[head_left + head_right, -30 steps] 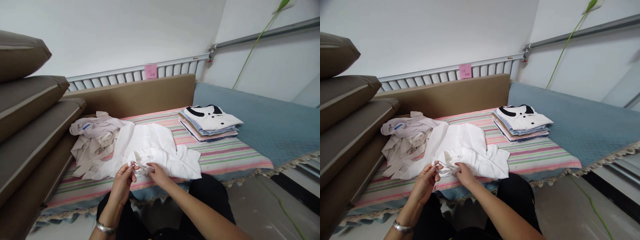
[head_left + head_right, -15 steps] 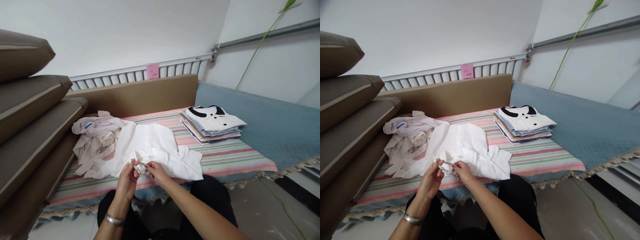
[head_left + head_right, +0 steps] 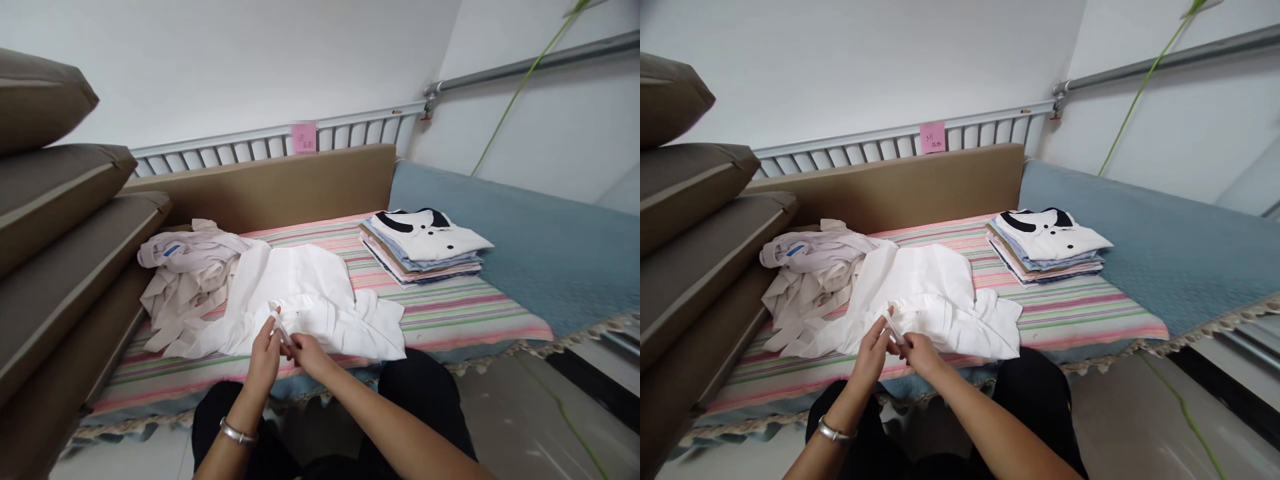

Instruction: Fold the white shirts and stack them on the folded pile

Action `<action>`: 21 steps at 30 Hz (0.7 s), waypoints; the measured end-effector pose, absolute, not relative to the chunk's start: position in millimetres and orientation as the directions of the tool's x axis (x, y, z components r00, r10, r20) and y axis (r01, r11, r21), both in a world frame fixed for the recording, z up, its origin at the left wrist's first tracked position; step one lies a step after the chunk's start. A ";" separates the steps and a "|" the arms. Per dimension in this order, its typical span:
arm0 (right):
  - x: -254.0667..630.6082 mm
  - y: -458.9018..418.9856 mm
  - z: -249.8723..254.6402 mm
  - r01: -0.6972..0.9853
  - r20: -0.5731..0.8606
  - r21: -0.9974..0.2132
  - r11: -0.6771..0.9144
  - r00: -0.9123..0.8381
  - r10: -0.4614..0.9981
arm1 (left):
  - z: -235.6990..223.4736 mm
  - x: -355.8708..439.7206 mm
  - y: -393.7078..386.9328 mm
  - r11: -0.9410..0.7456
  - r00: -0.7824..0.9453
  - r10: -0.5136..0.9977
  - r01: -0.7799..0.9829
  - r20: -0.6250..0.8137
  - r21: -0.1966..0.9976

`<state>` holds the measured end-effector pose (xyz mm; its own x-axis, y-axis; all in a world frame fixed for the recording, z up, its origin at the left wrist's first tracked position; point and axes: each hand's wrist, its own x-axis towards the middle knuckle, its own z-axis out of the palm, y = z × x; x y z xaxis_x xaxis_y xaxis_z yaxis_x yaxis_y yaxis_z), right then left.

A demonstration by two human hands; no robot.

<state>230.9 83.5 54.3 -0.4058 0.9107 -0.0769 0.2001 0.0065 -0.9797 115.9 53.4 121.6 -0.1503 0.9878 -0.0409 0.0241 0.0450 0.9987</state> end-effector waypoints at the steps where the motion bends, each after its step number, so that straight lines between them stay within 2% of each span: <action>1: 231.4 85.0 52.7 0.211 -0.072 -0.977 0.013 -0.390 0.918 | 117.3 109.8 54.8 0.028 -0.175 0.985 0.201 0.008 0.979; 3: 232.8 87.3 49.7 0.227 -0.032 -0.972 0.058 -0.374 0.927 | 109.1 98.9 57.2 0.030 -0.190 0.979 0.503 0.077 0.864; 6: 235.3 87.8 47.0 0.216 0.026 -0.969 0.119 -0.389 0.921 | 99.2 91.6 59.5 0.088 -0.138 0.990 0.693 0.011 0.716; 8: 237.5 86.3 46.9 0.205 0.069 -0.965 0.161 -0.396 0.916 | 95.0 93.0 61.0 0.068 -0.043 0.998 0.705 -0.053 0.706; 11: 242.2 83.3 48.5 0.236 0.123 -0.944 0.232 -0.400 0.908 | 91.8 98.3 64.0 -0.001 0.042 0.998 0.672 -0.038 0.741; 16: 249.4 81.1 52.0 0.307 0.156 -0.906 0.291 -0.397 0.905 | 91.2 103.7 68.8 -0.008 0.060 0.997 0.620 -0.038 0.785; 21: 250.0 81.9 53.6 0.292 0.148 -0.916 0.276 -0.393 0.908 | 91.6 103.8 69.2 -0.011 0.064 0.997 0.581 -0.032 0.813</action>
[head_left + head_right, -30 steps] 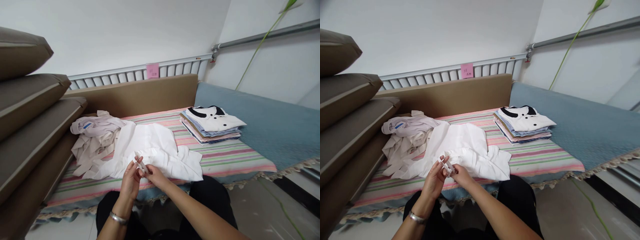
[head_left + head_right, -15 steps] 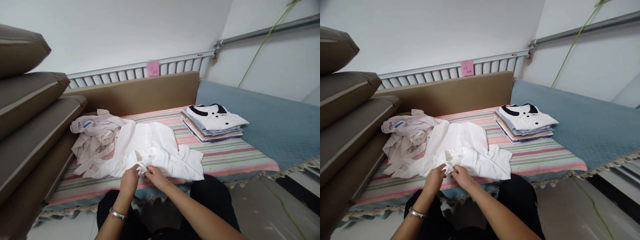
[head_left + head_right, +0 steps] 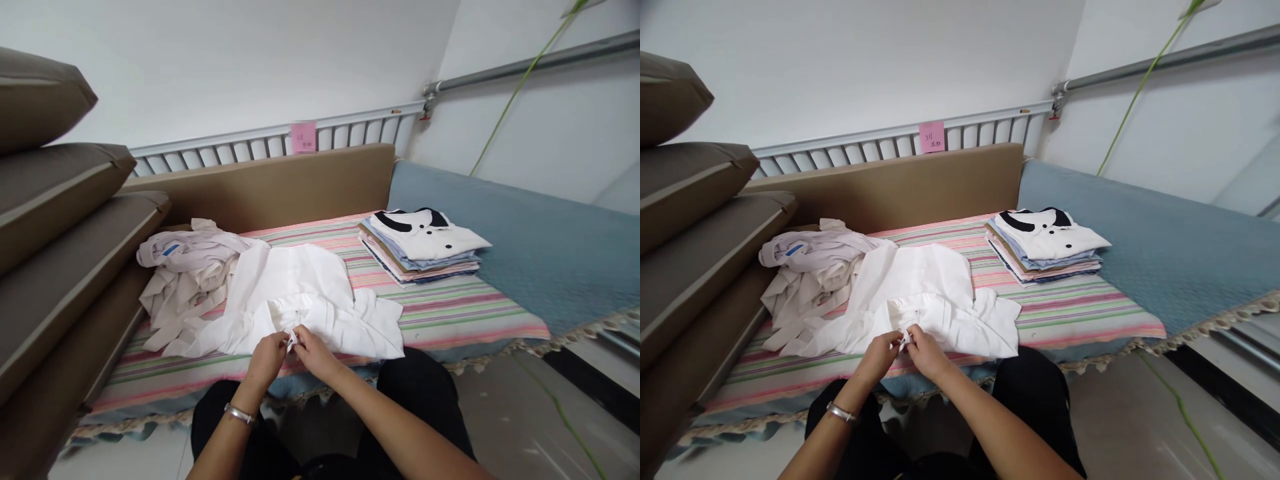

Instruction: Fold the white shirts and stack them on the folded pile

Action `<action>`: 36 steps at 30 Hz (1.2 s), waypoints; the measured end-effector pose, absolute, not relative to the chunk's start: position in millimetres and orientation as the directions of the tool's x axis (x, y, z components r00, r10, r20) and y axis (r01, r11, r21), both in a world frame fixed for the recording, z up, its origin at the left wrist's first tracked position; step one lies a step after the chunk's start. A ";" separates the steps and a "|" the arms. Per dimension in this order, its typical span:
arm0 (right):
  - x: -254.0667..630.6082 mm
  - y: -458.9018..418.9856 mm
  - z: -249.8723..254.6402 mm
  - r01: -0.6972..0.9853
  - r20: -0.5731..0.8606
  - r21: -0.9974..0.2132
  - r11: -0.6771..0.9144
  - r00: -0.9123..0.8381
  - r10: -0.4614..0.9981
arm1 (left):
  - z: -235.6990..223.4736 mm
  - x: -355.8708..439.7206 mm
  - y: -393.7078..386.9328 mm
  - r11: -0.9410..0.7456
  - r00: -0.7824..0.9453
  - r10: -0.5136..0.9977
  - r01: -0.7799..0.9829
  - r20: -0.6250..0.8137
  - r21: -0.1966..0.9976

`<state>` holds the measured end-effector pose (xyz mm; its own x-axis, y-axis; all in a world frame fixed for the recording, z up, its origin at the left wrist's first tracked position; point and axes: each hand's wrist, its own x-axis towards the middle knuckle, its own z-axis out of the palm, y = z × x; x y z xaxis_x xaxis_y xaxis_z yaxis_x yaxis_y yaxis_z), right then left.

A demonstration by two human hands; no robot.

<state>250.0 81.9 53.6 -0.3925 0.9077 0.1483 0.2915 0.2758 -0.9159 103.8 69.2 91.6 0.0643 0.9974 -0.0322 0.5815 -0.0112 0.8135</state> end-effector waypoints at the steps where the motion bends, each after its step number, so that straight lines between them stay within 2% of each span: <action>1: 249.6 82.2 53.2 0.282 0.135 -0.924 0.258 -0.392 0.910 | 91.1 103.1 69.0 -0.011 0.063 0.998 0.568 -0.031 0.823; 5: 247.5 83.8 48.3 0.254 0.065 -0.952 0.172 -0.382 0.922 | 85.8 97.9 71.0 0.005 0.025 1.000 0.474 -0.018 0.880; 8: 247.0 85.3 42.5 0.217 0.045 -0.967 0.136 -0.381 0.924 | 79.7 91.7 76.9 0.048 -0.082 0.996 0.361 -0.019 0.931; 12: 248.9 87.1 33.5 0.201 0.001 -0.976 0.087 -0.393 0.920 | 76.0 82.0 86.5 0.135 -0.232 0.968 0.167 -0.094 0.977; 18: 254.6 90.6 21.3 0.257 -0.009 -0.961 0.104 -0.402 0.916 | 81.0 71.8 99.3 0.166 -0.355 0.912 -0.143 -0.207 0.976; 22: 257.7 91.1 20.9 0.320 -0.036 -0.941 0.105 -0.405 0.914 | 80.5 69.9 107.9 0.147 -0.382 0.892 -0.257 -0.240 0.955; 28: 261.0 89.7 26.3 0.408 0.069 -0.873 0.269 -0.442 0.894 | 79.7 68.9 116.9 0.115 -0.416 0.882 -0.268 -0.222 0.957; 36: 259.8 86.5 34.4 0.423 0.076 -0.834 0.354 -0.548 0.833 | 89.9 82.0 131.5 0.103 -0.349 0.931 -0.020 -0.103 0.994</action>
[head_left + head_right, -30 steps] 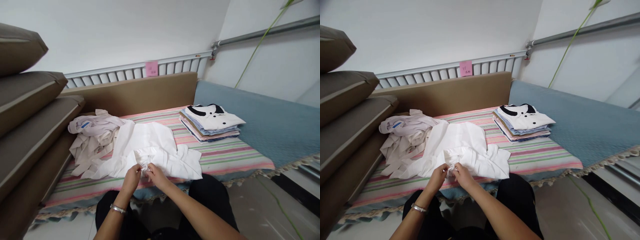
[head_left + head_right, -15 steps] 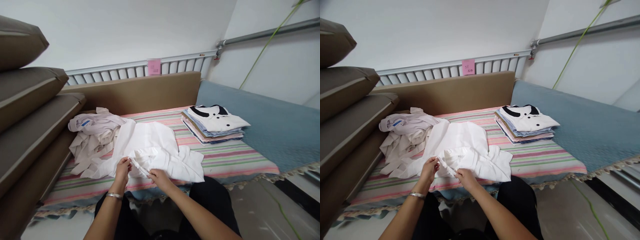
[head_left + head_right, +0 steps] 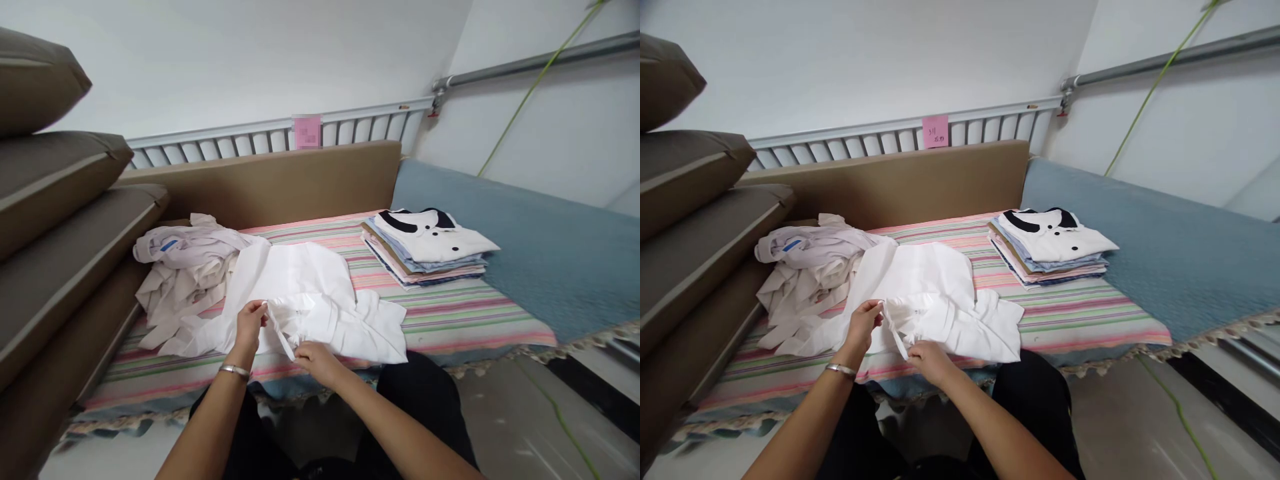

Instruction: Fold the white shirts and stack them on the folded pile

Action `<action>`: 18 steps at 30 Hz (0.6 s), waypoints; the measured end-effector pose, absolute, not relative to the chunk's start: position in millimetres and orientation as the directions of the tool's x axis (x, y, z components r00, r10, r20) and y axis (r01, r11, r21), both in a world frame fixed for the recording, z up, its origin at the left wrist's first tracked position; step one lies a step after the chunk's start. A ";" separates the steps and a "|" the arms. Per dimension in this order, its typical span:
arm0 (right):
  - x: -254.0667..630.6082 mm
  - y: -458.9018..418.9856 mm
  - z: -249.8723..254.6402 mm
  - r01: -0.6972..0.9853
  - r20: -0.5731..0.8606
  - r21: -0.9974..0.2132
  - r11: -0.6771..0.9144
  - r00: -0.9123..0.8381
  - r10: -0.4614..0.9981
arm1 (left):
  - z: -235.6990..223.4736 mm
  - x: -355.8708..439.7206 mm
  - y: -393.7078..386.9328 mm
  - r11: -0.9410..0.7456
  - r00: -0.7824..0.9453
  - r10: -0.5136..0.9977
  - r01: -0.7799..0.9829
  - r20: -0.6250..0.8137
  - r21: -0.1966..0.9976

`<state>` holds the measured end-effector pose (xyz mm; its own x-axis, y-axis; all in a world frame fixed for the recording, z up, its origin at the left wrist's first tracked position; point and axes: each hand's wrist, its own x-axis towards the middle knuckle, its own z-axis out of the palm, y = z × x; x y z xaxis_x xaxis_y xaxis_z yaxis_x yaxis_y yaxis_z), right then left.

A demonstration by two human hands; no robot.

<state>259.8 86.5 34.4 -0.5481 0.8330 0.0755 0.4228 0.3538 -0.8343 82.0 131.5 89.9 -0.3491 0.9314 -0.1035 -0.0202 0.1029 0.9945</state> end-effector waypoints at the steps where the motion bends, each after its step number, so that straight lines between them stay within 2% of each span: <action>1: 259.8 85.7 36.2 0.418 0.077 -0.839 0.347 -0.541 0.837 | 90.9 84.9 133.0 0.100 -0.313 0.946 0.028 -0.086 0.995; 4: 260.1 83.2 43.9 0.359 0.086 -0.885 0.296 -0.499 0.862 | 92.3 89.2 134.3 0.072 -0.205 0.978 0.205 -0.030 0.976; 7: 261.1 81.4 53.3 0.296 0.074 -0.929 0.221 -0.438 0.896 | 91.7 83.3 129.1 0.026 -0.139 0.990 0.436 0.038 0.900; 12: 262.9 81.3 63.4 0.351 0.070 -0.913 0.211 -0.373 0.925 | 93.4 69.6 110.4 -0.115 0.082 0.993 0.773 0.081 0.624; 15: 264.3 83.0 67.1 0.456 0.122 -0.849 0.267 -0.323 0.938 | 97.3 70.7 102.7 -0.221 0.226 0.973 0.868 0.042 0.444; 18: 267.5 86.6 71.9 0.566 0.201 -0.758 0.326 -0.273 0.941 | 101.7 74.4 99.4 -0.286 0.298 0.955 0.915 0.001 0.283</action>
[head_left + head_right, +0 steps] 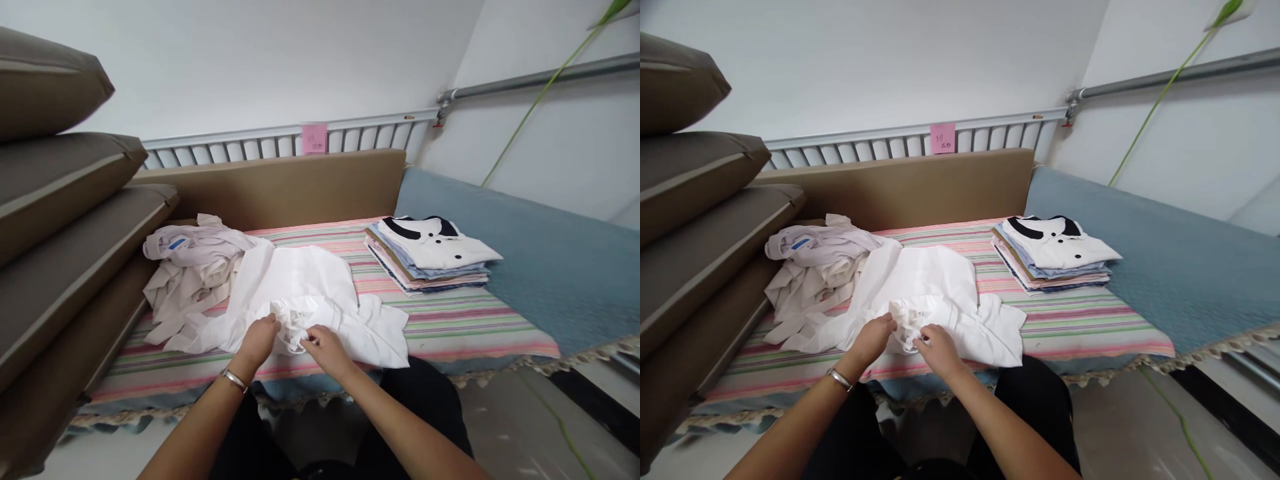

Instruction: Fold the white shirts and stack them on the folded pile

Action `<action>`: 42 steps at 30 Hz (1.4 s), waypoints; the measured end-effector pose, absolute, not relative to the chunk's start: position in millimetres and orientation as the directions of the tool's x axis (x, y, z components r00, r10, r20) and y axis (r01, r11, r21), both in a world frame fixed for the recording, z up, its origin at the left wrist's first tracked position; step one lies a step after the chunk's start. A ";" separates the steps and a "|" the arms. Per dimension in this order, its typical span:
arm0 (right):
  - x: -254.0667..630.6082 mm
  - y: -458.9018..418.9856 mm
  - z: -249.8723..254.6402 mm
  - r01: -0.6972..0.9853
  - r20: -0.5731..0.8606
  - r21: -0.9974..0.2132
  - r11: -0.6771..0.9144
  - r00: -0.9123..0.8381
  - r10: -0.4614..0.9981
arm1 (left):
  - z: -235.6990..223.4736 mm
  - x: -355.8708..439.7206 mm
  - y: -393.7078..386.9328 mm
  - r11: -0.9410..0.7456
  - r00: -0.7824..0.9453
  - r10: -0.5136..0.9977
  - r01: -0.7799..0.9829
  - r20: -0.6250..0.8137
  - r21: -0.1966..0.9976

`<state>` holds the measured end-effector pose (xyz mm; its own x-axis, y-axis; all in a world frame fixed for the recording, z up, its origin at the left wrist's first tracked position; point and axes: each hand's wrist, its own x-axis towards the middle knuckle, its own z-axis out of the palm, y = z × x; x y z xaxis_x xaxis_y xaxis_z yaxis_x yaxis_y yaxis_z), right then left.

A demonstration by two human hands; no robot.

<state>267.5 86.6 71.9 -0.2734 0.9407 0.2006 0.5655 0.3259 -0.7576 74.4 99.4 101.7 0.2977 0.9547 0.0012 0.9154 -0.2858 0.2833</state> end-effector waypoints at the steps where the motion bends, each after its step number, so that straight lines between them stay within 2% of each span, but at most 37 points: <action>1: 268.8 88.4 74.0 0.590 0.232 -0.728 0.349 -0.267 0.935 | 102.9 75.0 98.0 -0.305 0.315 0.949 0.922 -0.004 0.239; 5: 269.0 98.3 85.5 0.621 0.322 -0.638 0.455 -0.321 0.891 | 103.7 71.9 86.3 -0.375 0.377 0.926 0.920 0.005 0.114; 8: 259.5 106.6 98.1 0.593 0.319 -0.534 0.603 -0.519 0.793 | 101.7 66.3 75.2 -0.439 0.439 0.898 0.899 0.032 -0.009; 11: 244.5 111.2 110.8 0.554 0.164 -0.397 0.732 -0.742 0.650 | 101.5 62.1 67.5 -0.476 0.480 0.874 0.877 0.082 -0.062; 14: 234.0 111.6 120.2 0.539 0.012 -0.296 0.788 -0.823 0.567 | 100.3 60.8 61.4 -0.482 0.487 0.865 0.874 0.123 -0.064; 17: 239.5 115.3 126.5 0.520 -0.043 -0.310 0.796 -0.844 0.534 | 92.9 57.2 55.2 -0.524 0.521 0.839 0.851 0.159 -0.025; 20: 266.3 129.6 128.0 0.562 0.062 -0.444 0.698 -0.758 0.649 | 84.5 45.6 54.1 -0.522 0.472 0.827 0.846 0.306 0.106; 23: 301.9 148.5 121.8 0.694 0.137 -0.539 0.478 -0.488 0.862 | 87.4 35.0 64.6 -0.437 0.294 0.849 0.859 0.440 0.269; 25: 317.7 157.6 114.4 0.771 0.121 -0.544 0.330 -0.317 0.941 | 96.7 37.1 77.3 -0.381 0.226 0.874 0.869 0.430 0.316; 30: 309.2 167.1 96.8 0.850 0.097 -0.509 0.132 -0.096 0.991 | 114.1 70.4 115.7 -0.153 0.119 0.975 0.972 0.188 0.178; 33: 297.7 172.0 94.2 0.889 0.041 -0.456 0.041 -0.025 0.999 | 113.2 79.4 133.4 -0.054 0.039 0.993 0.988 0.112 0.141; 35: 298.2 171.8 100.1 0.890 0.034 -0.455 0.034 -0.021 0.999 | 116.1 74.9 136.7 -0.015 0.002 0.995 0.991 0.096 0.134; 37: 304.9 163.8 112.8 0.867 0.089 -0.490 0.091 -0.055 0.995 | 124.1 65.6 129.7 0.002 -0.017 0.993 0.991 0.115 0.134; 40: 320.0 133.0 135.6 0.762 0.318 -0.568 0.313 -0.148 0.937 | 135.2 50.8 97.8 -0.041 -0.012 0.961 0.981 0.275 0.187; 42: 329.6 103.4 143.1 0.668 0.474 -0.575 0.473 -0.199 0.857 | 132.2 43.0 66.2 -0.107 0.002 0.910 0.967 0.415 0.231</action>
